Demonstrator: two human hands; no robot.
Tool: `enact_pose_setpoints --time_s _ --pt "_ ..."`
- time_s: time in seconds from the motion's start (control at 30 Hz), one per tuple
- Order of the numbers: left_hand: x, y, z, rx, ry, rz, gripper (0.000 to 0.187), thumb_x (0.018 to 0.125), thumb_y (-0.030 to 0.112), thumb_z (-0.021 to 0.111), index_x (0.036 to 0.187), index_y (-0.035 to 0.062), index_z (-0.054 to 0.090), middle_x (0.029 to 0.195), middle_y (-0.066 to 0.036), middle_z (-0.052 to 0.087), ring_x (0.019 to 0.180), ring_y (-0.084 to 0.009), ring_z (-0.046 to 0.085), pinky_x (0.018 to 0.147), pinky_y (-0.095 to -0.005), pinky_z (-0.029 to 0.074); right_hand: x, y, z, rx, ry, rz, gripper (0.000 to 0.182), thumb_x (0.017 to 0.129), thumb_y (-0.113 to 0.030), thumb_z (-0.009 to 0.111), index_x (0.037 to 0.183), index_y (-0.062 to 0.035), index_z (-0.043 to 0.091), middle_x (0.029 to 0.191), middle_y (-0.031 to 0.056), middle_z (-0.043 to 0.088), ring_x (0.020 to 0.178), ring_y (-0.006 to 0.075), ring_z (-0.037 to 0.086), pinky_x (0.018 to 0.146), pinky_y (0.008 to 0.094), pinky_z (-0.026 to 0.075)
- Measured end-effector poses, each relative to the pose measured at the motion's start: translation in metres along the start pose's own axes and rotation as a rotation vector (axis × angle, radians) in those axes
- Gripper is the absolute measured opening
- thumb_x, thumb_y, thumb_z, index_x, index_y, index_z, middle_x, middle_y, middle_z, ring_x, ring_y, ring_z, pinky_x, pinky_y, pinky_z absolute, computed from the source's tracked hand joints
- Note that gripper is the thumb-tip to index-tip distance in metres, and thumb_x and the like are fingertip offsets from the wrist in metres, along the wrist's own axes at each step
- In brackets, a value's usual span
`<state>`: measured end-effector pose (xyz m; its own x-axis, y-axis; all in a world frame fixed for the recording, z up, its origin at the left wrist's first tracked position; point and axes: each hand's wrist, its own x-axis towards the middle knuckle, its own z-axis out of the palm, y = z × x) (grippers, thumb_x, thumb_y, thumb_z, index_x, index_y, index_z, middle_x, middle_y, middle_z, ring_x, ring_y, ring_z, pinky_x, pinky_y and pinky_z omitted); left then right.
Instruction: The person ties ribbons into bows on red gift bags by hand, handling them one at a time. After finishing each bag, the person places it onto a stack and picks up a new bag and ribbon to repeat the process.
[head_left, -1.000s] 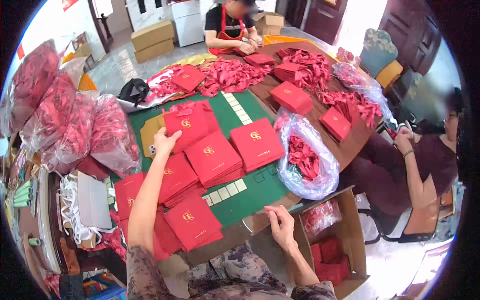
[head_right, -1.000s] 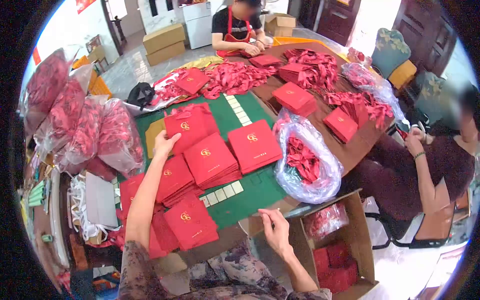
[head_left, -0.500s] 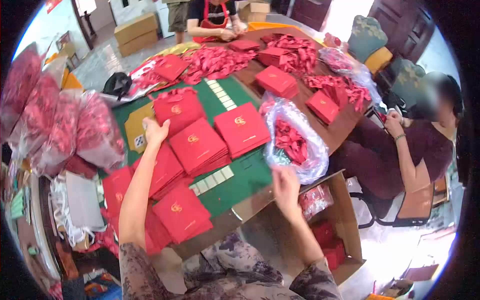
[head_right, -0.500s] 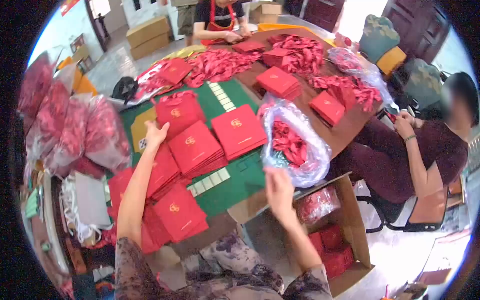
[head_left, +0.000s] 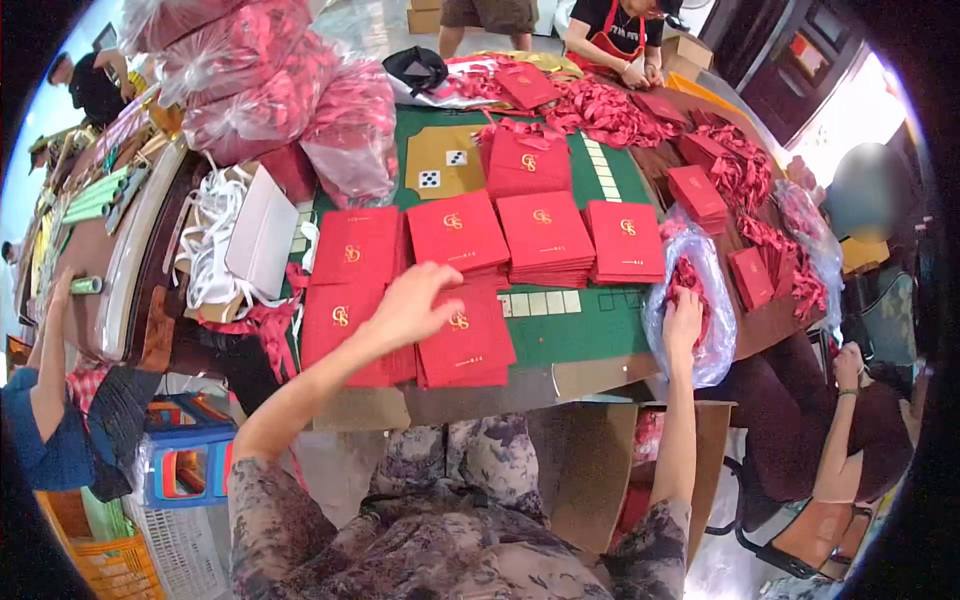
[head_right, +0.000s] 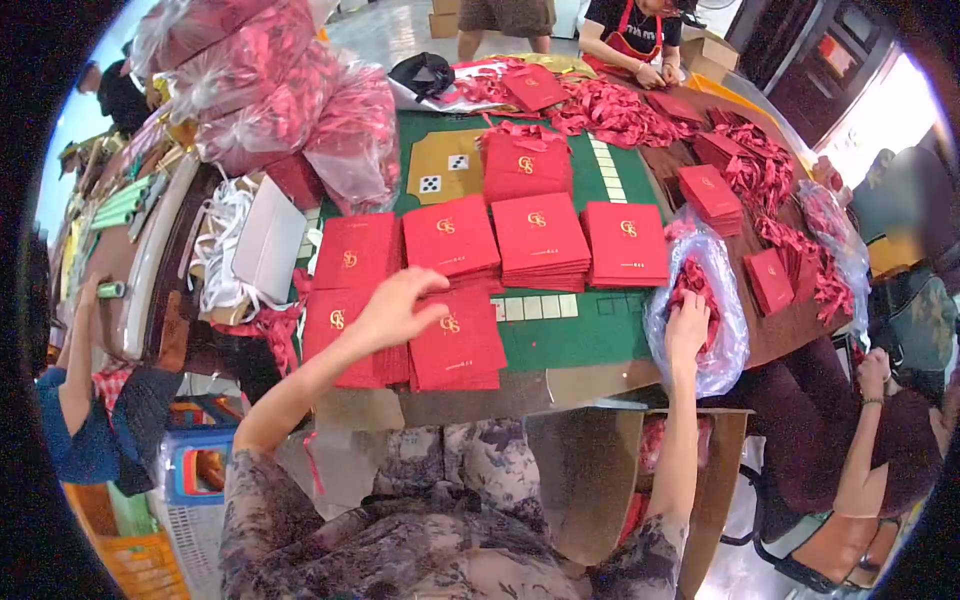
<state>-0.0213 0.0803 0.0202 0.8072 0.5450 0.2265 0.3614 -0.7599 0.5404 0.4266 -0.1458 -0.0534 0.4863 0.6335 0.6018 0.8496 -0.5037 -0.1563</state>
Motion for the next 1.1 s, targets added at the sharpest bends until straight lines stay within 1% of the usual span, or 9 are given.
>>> enact_pose_setpoints --time_s 0.1,0.23,0.4,0.6,0.73,0.8,0.83,1.0,1.1 --pt "-0.024 0.02 0.02 0.177 -0.184 -0.14 0.083 0.077 0.045 0.08 0.136 -0.0024 0.048 0.131 -0.02 0.05 0.117 -0.0374 0.051 0.098 -0.045 0.045 -0.001 0.003 -0.003 -0.049 -0.087 0.045 0.008 0.086 -0.009 0.066 0.093 -0.0054 0.068 0.091 0.015 0.064 0.091 0.0376 0.061 0.083 0.0467 0.048" --pt "-0.032 0.012 0.049 0.353 -0.051 -0.185 0.103 0.07 0.05 0.084 0.142 -0.0082 0.04 0.136 -0.021 0.045 0.123 -0.0371 0.045 0.101 -0.0475 0.041 0.003 -0.007 -0.034 0.177 -0.044 0.093 0.011 0.087 -0.009 0.069 0.095 -0.0033 0.072 0.091 0.015 0.069 0.088 0.0337 0.066 0.081 0.0414 0.05" --pt "-0.033 0.022 0.047 0.283 -0.211 -0.257 0.102 0.068 0.046 0.086 0.142 -0.0059 0.041 0.136 -0.021 0.046 0.125 -0.0376 0.044 0.103 -0.0474 0.04 -0.002 -0.081 -0.117 0.484 0.132 0.146 0.009 0.09 -0.005 0.069 0.098 -0.0013 0.071 0.091 0.0111 0.07 0.085 0.0215 0.066 0.078 0.0326 0.051" --pt "-0.055 0.053 0.061 0.318 0.031 -0.141 0.088 0.071 0.036 0.086 0.14 -0.0006 0.045 0.136 -0.02 0.047 0.125 -0.0381 0.046 0.105 -0.0482 0.039 -0.069 -0.198 -0.132 0.824 -0.082 0.081 0.015 0.082 0.002 0.077 0.089 -0.0016 0.064 0.083 0.0064 0.064 0.075 0.0151 0.064 0.069 0.029 0.053" --pt "-0.067 0.103 0.073 -0.401 0.186 0.02 0.059 0.078 0.011 0.076 0.133 0.0055 0.054 0.131 -0.02 0.056 0.123 -0.0374 0.054 0.104 -0.046 0.044 -0.099 -0.252 -0.116 1.039 -0.306 0.149 0.017 0.084 -0.003 0.078 0.091 -0.0008 0.062 0.082 0.0042 0.067 0.076 0.0103 0.066 0.068 0.0253 0.054" --pt "-0.076 0.119 0.085 -0.489 0.249 -0.011 0.054 0.082 0.007 0.072 0.132 0.0045 0.054 0.117 -0.019 0.065 0.111 -0.0337 0.064 0.097 -0.0403 0.051 -0.105 -0.258 -0.113 1.168 -0.392 0.259 0.018 0.085 -0.001 0.076 0.094 -0.0005 0.061 0.085 0.0038 0.068 0.077 0.0104 0.066 0.07 0.0248 0.054" --pt "-0.079 0.132 0.078 -0.813 0.135 -0.248 0.042 0.088 0.006 0.069 0.128 0.0018 0.058 0.105 -0.014 0.071 0.092 -0.0232 0.071 0.086 -0.0312 0.054 -0.108 -0.257 -0.114 1.168 -0.393 0.261 0.018 0.085 -0.001 0.076 0.094 -0.0005 0.061 0.085 0.0038 0.068 0.077 0.0104 0.066 0.07 0.0248 0.054" --pt "-0.087 0.116 0.119 -1.184 0.291 -0.372 0.022 0.096 0.008 0.064 0.114 -0.0039 0.067 0.096 -0.007 0.074 0.085 -0.0095 0.066 0.08 -0.0242 0.053 -0.111 -0.256 -0.131 1.466 -0.508 0.458 0.028 0.087 -0.001 0.074 0.113 0.003 0.062 0.103 0.0089 0.067 0.09 0.0132 0.067 0.08 0.0261 0.055" --pt "-0.091 0.114 0.114 -1.232 0.297 -0.51 0.02 0.099 0.009 0.062 0.11 -0.0049 0.07 0.097 -0.003 0.073 0.087 -0.0072 0.064 0.079 -0.0238 0.052 -0.129 -0.25 -0.12 1.342 -0.495 0.442 0.031 0.089 0.0 0.072 0.118 0.0028 0.063 0.106 0.0095 0.066 0.094 0.0128 0.066 0.082 0.0258 0.054"
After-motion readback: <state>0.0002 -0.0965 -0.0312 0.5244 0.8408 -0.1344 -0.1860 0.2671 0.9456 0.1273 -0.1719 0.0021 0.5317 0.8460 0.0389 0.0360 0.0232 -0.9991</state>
